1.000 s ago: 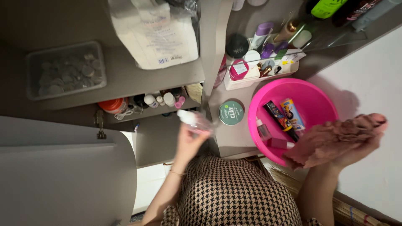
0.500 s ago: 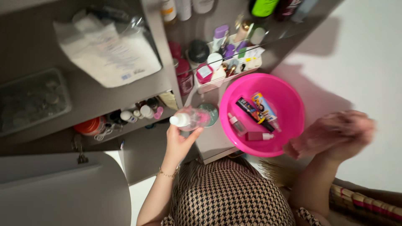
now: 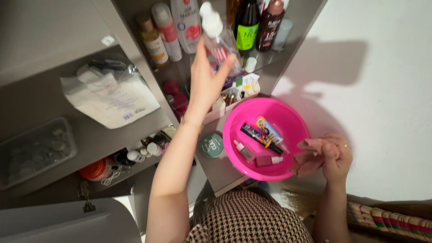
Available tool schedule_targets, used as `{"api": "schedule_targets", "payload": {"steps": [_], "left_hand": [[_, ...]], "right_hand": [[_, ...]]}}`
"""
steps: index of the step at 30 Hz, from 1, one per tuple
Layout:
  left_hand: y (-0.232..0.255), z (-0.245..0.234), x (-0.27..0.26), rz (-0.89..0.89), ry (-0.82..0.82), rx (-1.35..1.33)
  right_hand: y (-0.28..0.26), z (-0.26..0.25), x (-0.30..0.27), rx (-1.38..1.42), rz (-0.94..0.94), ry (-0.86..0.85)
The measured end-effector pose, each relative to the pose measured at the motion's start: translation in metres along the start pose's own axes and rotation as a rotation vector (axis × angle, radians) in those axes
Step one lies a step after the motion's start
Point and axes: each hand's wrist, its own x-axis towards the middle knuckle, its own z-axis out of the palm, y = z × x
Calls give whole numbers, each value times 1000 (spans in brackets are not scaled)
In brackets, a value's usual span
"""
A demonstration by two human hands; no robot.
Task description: The person organizes cosmetic and skincare items by moving them from a pink basin and a drawer into a wall cabinet. They wipe bottles and tubes with a cloth, then place them on shelves and in a small organizer. The person also opens and closes a lower drawer to retrieve and store additional items.
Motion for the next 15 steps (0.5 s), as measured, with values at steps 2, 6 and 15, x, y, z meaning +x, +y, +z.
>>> {"api": "schedule_targets", "payload": {"steps": [2,6,15], "left_hand": [[-9,10,32,-225,-67,107],[-39,30,63,142,138,212],[-85,62,96,154,218,321]], "right_hand": [[9,-4,-6,-10,26,-4],[24,-11,-15,3,44,-24],[33,-5,-18,-63,87,-120]]}}
